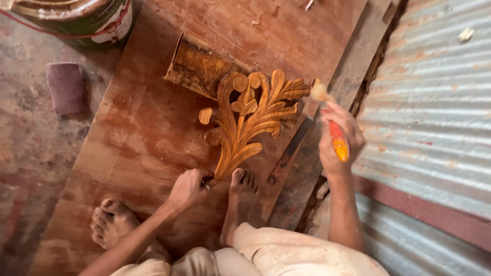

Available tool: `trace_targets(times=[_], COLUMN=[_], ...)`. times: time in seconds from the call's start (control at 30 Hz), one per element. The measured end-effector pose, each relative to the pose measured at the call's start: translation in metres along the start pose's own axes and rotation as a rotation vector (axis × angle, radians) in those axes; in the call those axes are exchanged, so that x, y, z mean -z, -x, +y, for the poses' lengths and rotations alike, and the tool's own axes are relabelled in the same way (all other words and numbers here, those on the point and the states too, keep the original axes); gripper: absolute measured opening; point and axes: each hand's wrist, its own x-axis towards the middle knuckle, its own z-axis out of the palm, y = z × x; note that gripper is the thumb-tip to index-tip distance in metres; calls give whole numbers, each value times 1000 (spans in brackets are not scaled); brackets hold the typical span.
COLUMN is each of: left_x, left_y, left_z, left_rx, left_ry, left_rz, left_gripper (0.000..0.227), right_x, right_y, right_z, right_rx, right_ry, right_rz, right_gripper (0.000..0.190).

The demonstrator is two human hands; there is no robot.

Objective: The person applies varnish to intricately carved wooden pieces using a paintbrush. They repeatedly dip the brush into a container of varnish and coat the surfaces of the wooden pieces, turning them to cover all sides.

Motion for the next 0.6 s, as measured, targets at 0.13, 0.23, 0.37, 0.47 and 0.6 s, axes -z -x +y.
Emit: trace_targets(times=[0.13,0.23,0.37,0.47,0.6], left_x=[1,0,-5,-8,-6], left_y=[-8,-5,-6,-5,-10], left_z=[0,-4,-6,-10,-12], left_rx=[37,-61,-12,-37,-5], left_ry=[59,3,36,39,21], left_rz=[-44,13,4,45,-2], left_gripper=[23,23,23,23,25], right_x=[-7,-14,-3,4,3], right_y=[3,8,14,15,15], right_z=[14,15,6,-3,0], right_rx=[-33,-112,-327,-183,-240], right_ry=[-103,-269,-230,-265,-542], right_rz=[52,95,-206,29,277], right_gripper=[12,8,7,9,8])
